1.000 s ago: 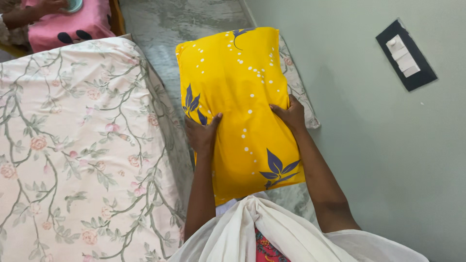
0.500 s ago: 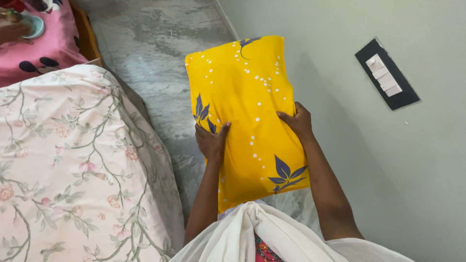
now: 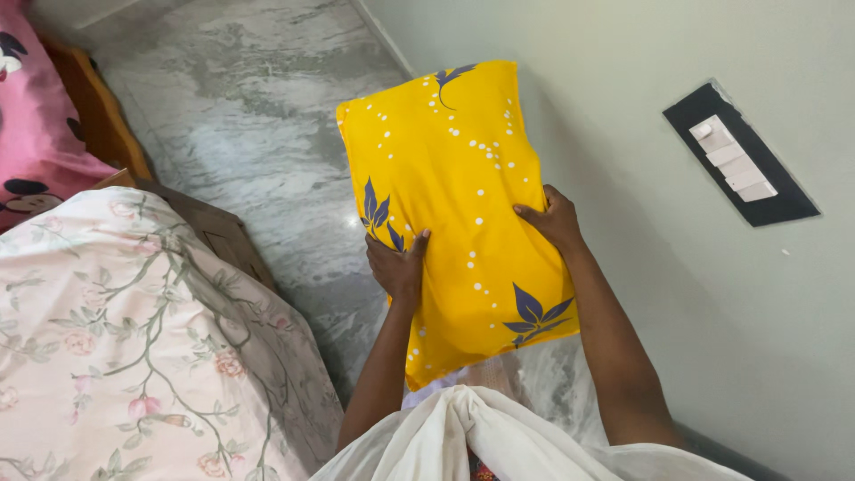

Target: The person organizes pillows on a bed, placing them one by one at the head of the bed and smoothing the surface of the sheet by hand.

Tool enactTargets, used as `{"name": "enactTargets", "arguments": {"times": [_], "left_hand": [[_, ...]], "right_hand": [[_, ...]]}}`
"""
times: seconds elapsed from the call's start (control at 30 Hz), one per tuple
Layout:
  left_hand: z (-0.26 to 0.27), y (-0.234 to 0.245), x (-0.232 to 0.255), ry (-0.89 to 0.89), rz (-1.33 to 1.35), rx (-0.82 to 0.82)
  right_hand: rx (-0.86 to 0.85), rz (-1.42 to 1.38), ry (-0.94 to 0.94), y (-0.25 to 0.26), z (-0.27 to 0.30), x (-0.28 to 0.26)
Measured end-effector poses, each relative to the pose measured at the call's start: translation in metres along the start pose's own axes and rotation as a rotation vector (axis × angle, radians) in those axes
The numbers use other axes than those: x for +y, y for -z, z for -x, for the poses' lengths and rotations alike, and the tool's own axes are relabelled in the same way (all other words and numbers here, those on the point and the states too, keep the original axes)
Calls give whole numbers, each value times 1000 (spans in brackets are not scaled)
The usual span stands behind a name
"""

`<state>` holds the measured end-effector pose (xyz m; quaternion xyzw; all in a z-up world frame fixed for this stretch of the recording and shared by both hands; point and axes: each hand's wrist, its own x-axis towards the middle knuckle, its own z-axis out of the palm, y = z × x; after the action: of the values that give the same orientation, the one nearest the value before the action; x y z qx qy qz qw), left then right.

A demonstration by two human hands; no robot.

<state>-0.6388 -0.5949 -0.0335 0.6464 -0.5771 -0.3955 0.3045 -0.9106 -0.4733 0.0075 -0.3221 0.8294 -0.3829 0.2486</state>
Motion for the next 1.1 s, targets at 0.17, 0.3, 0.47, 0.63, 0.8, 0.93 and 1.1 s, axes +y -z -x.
{"name": "enactTargets", "arguments": {"times": [0.17, 0.3, 0.47, 0.63, 0.8, 0.93, 1.1], "left_hand": [[-23, -52, -7, 47, -35, 9], [-39, -109, -30, 37, -46, 27], [-57, -193, -71, -30, -18, 54], [-67, -263, -114, -77, 52, 83], [-83, -311, -134, 73, 81, -12], [-98, -339, -151, 57, 94, -71], [-112, -361, -180, -67, 153, -129]], "right_hand": [[-19, 13, -59, -3, -52, 36], [-39, -11, -42, -8, -105, 80], [-17, 29, 22, -16, -178, 141], [32, 159, 69, -37, -238, 193], [68, 215, 82, -56, -277, 227], [125, 467, 37, -75, -303, 249], [54, 737, -145, -98, -321, 280]]}}
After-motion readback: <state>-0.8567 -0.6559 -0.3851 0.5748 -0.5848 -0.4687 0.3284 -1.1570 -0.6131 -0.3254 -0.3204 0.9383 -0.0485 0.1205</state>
